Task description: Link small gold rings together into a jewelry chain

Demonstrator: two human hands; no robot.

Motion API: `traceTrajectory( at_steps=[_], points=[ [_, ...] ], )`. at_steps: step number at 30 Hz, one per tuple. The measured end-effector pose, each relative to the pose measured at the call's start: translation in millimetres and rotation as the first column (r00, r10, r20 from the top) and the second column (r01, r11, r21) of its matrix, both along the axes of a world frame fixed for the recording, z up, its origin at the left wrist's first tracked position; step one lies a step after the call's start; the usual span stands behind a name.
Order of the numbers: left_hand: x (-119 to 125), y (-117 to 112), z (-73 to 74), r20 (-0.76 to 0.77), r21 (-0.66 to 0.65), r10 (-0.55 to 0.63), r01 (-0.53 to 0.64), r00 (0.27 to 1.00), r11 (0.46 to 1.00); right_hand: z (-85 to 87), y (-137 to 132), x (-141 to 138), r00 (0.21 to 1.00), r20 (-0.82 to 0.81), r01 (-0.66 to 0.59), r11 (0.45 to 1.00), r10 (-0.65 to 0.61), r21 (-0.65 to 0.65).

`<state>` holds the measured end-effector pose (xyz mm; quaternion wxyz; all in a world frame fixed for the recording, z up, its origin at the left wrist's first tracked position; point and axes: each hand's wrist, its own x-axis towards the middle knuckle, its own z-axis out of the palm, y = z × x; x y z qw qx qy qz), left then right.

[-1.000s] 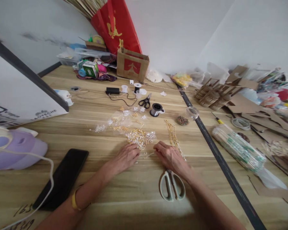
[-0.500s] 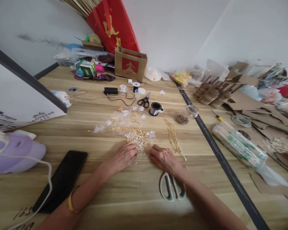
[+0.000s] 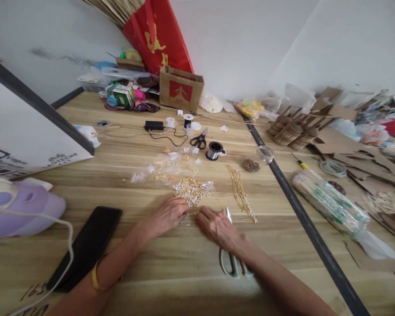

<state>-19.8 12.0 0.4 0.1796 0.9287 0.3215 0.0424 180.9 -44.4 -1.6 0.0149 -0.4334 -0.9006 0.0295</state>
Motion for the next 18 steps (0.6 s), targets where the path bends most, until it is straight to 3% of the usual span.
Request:
traceTrajectory(
  at_steps=[7, 18],
  points=[
    [-2, 1, -2.7, 0.016, -0.003, 0.002, -0.002, 1.000, 1.000, 3.4, -1, -2, 0.997, 0.080, -0.015, 1.000, 0.016, -0.015],
    [-8, 4, -8.8, 0.072, -0.050, 0.028, -0.024, 0.997, 0.998, 23.5, 27, 3, 0.998, -0.064, -0.001, 1.000, 0.002, 0.006]
  ],
)
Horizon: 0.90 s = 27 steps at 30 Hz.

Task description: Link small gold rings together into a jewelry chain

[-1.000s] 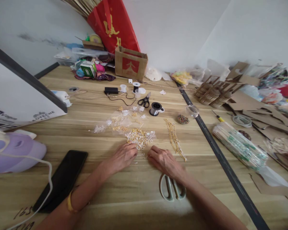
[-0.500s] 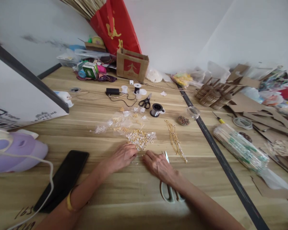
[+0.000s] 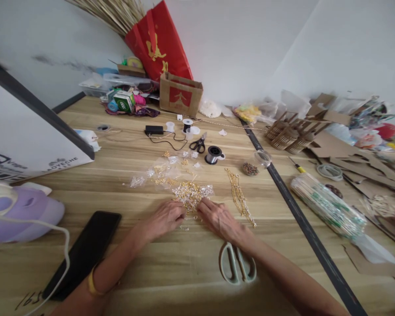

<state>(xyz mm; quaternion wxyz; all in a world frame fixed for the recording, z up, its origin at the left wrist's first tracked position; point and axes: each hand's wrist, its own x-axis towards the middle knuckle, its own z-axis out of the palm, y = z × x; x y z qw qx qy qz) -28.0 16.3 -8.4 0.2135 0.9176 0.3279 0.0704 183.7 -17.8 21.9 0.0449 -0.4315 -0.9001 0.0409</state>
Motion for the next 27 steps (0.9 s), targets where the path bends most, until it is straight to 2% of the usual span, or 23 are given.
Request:
traceTrajectory(
  at_steps=[6, 13, 16, 22, 27],
  points=[
    [-2, 3, 3.9, -0.002, -0.066, 0.036, -0.036, 0.999, 0.997, -4.6, 25, -13, 0.998, 0.051, 0.025, 0.999, -0.028, 0.047],
    [-4, 5, 4.3, 0.001, -0.079, 0.052, -0.052, 0.999, 0.996, -10.1, 31, -18, 0.997, 0.020, 0.072, 0.997, -0.073, 0.035],
    [-4, 6, 5.5, 0.013, -0.093, 0.050, -0.049, 0.999, 0.995, -5.8, 30, -11, 0.995, -0.022, 0.101, 0.995, -0.101, -0.005],
    [-2, 7, 16.4, 0.041, -0.130, 0.086, -0.080, 0.995, 0.988, -5.4, 27, 15, 0.961, -0.126, 0.242, 0.969, -0.246, -0.043],
    [-1, 6, 18.5, 0.080, -0.121, 0.141, -0.130, 0.987, 0.984, -2.8, 13, 31, 0.948, -0.169, 0.261, 0.962, -0.270, -0.075]
  ],
)
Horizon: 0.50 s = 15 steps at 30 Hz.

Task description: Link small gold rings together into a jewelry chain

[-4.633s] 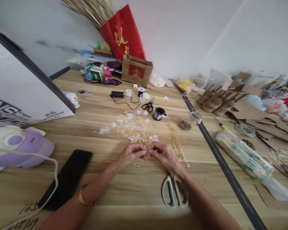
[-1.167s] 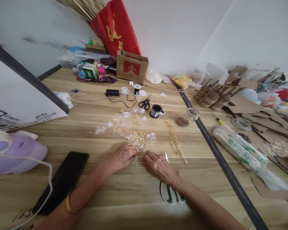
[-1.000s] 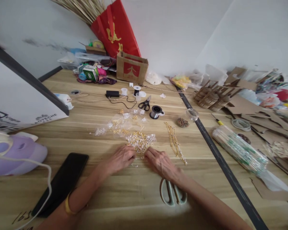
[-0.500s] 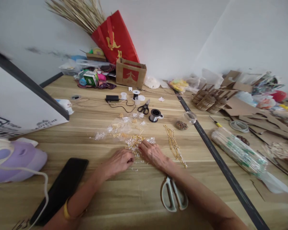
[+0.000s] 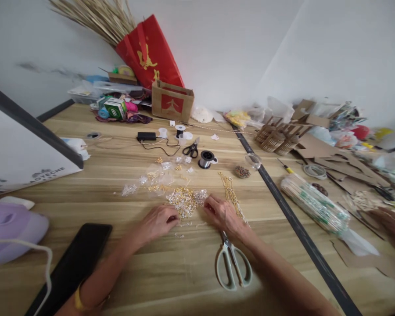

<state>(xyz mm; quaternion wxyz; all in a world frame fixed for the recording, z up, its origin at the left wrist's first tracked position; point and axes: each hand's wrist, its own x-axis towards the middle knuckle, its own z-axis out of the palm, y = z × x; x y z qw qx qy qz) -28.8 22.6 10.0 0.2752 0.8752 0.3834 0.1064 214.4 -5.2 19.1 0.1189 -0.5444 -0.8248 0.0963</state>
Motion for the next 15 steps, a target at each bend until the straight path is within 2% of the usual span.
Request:
traceTrajectory(
  at_steps=[5, 15],
  points=[
    [3, -2, -3.5, 0.042, 0.057, -0.004, 0.001, 0.999, 0.998, 3.5, -13, 11, 1.000, -0.023, -0.013, 1.000, 0.013, -0.023],
    [5, -4, -4.4, 0.070, 0.048, 0.016, -0.020, 0.997, 0.999, 8.3, -13, 31, 0.995, 0.024, 0.093, 0.995, -0.092, -0.037]
  ],
)
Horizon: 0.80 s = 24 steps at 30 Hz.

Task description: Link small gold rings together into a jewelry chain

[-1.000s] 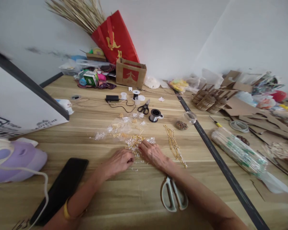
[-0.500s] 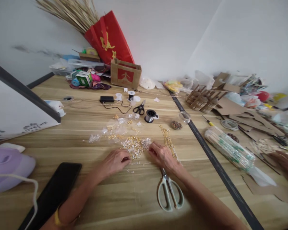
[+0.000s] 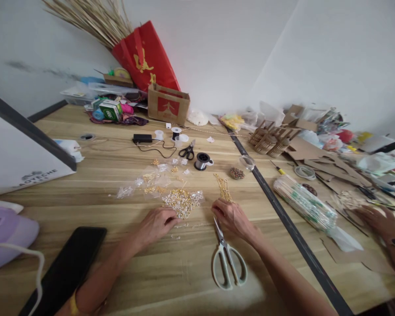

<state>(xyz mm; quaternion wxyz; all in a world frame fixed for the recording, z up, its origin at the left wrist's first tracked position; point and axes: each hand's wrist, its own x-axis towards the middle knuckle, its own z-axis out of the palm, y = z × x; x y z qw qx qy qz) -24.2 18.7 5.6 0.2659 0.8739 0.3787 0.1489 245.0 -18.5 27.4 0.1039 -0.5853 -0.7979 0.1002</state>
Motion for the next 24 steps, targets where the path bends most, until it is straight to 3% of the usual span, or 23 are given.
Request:
traceTrajectory(
  at_steps=[6, 17, 24],
  points=[
    [0, 0, 0.8, -0.002, -0.017, 0.007, -0.007, 1.000, 1.000, -0.3, 17, 4, 0.999, 0.026, 0.024, 1.000, -0.024, -0.014],
    [0, 0, 0.0, -0.014, -0.012, 0.005, -0.005, 1.000, 1.000, -13.2, 95, -5, 0.962, 0.150, 0.214, 0.971, -0.228, 0.109],
    [0, 0, 1.0, 0.031, -0.011, 0.014, -0.013, 0.999, 1.000, -15.8, 97, -3, 0.983, 0.079, 0.159, 0.982, -0.167, 0.099]
  ],
)
